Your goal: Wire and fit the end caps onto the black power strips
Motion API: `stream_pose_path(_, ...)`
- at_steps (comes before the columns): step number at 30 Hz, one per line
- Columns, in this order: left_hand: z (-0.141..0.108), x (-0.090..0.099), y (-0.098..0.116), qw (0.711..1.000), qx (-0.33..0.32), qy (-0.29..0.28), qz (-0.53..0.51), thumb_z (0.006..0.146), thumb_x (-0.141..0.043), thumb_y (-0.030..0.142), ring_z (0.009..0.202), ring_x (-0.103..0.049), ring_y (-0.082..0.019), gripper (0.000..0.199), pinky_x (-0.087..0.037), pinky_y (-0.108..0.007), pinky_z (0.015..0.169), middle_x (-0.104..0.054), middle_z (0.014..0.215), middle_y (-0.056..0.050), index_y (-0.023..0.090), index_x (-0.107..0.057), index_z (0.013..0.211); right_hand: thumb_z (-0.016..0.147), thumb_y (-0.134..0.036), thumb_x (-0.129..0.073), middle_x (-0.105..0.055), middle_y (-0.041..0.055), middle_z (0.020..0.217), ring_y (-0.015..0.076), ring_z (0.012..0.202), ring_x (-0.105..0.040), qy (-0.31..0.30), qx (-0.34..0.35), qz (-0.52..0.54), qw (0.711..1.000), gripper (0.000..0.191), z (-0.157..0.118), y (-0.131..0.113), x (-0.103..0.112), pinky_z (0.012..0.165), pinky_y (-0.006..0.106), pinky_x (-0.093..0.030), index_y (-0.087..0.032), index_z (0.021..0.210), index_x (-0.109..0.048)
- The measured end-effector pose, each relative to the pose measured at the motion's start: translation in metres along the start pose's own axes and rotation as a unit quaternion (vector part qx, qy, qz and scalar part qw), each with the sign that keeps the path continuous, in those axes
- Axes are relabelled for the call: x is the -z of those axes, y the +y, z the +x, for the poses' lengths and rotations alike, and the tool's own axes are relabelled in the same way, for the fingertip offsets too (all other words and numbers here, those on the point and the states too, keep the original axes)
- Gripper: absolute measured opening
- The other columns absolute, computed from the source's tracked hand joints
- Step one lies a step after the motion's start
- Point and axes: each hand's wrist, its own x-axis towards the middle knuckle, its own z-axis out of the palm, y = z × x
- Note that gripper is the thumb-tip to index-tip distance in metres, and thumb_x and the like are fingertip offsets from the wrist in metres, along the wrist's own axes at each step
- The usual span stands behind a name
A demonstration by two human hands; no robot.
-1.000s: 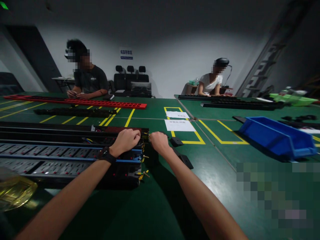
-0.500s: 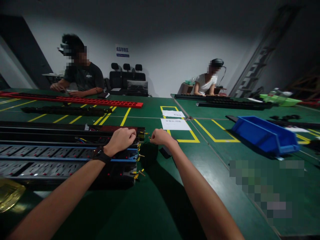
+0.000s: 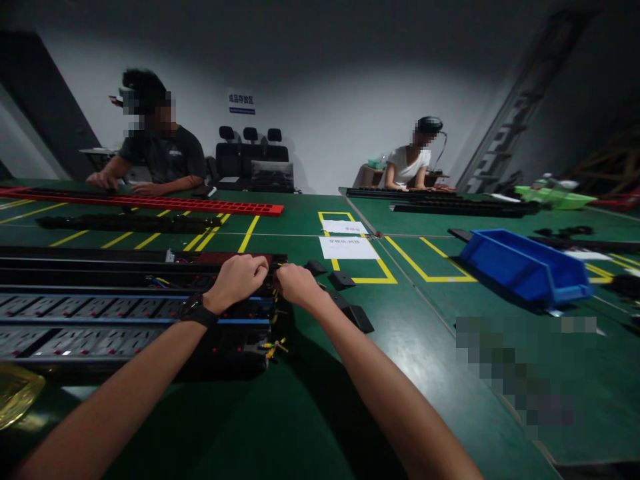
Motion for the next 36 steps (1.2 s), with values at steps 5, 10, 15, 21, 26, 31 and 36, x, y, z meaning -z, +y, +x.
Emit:
stream_pose_path(5,0.001,-0.002,-0.001,1.000,0.017,0.025,-0.004,0.097,-0.044,0.026,0.085,-0.069,-0.027,0.032,-0.048,-0.037,0.080,-0.074,0.089,-0.011,0.020,-0.076,0.096,0.094,-0.016,-0.067,-0.081,0.0087,0.104,0.0215,0.095,-0.074,0.030,0.050,0.131,0.990,0.019,0.007,0.009,-0.012,0.077,0.023,-0.048,-0.015,0.107,-0.080)
stream_pose_path(10,0.002,0.000,-0.001,0.998,0.040,0.039,-0.018,0.097,-0.044,0.025,0.085,-0.069,-0.027,0.031,-0.047,-0.037,0.078,-0.075,0.090,-0.010,0.020,-0.075,0.096,0.094,-0.020,-0.068,-0.080,0.0065,0.094,0.0189,0.084,-0.071,0.044,0.070,0.178,0.981,0.015,0.012,0.018,-0.022,0.072,0.023,-0.044,-0.016,0.101,-0.081)
stream_pose_path(15,0.001,0.001,-0.001,0.998,0.040,0.034,-0.021,0.098,-0.044,0.025,0.085,-0.068,-0.026,0.032,-0.047,-0.036,0.078,-0.075,0.090,-0.010,0.020,-0.075,0.097,0.096,-0.022,-0.066,-0.077,0.0066,0.093,0.0164,0.081,-0.066,0.088,0.066,0.163,0.980,0.016,0.015,0.007,-0.025,0.070,0.022,-0.041,-0.014,0.101,-0.078)
stream_pose_path(21,0.001,0.001,-0.001,0.998,0.042,0.040,-0.024,0.098,-0.045,0.025,0.083,-0.068,-0.026,0.032,-0.047,-0.036,0.077,-0.075,0.089,-0.010,0.020,-0.076,0.096,0.083,-0.022,-0.074,-0.076,0.0036,0.080,0.0162,0.071,-0.064,-0.007,-0.020,0.067,0.998,0.012,-0.001,0.020,0.021,0.062,0.024,-0.036,-0.021,0.090,-0.083)
stream_pose_path(26,0.001,0.000,0.000,0.998,0.045,0.041,-0.027,0.097,-0.046,0.024,0.082,-0.068,-0.026,0.030,-0.045,-0.035,0.075,-0.075,0.089,-0.010,0.020,-0.076,0.095,0.087,-0.027,-0.072,-0.074,0.0020,0.073,0.0136,0.063,-0.060,-0.113,0.095,0.101,0.984,0.016,-0.012,0.020,0.037,0.061,0.025,-0.036,-0.019,0.089,-0.084)
stream_pose_path(31,0.000,0.002,-0.001,0.998,0.043,0.034,-0.018,0.097,-0.045,0.024,0.083,-0.068,-0.026,0.030,-0.044,-0.036,0.073,-0.075,0.090,-0.009,0.020,-0.075,0.097,0.085,-0.021,-0.076,-0.073,0.0010,0.070,0.0105,0.058,-0.054,-0.144,0.159,0.100,0.972,0.010,-0.011,-0.007,0.023,0.060,0.025,-0.034,-0.015,0.081,-0.082)
stream_pose_path(36,0.000,0.004,0.000,0.999,0.045,0.025,-0.014,0.098,-0.045,0.025,0.084,-0.068,-0.026,0.031,-0.044,-0.035,0.073,-0.075,0.090,-0.010,0.019,-0.075,0.098,0.091,-0.023,-0.072,-0.067,-0.0010,0.063,0.0083,0.054,-0.048,-0.077,0.185,0.094,0.975,0.021,-0.018,-0.023,0.037,0.058,0.026,-0.029,-0.015,0.072,-0.077)
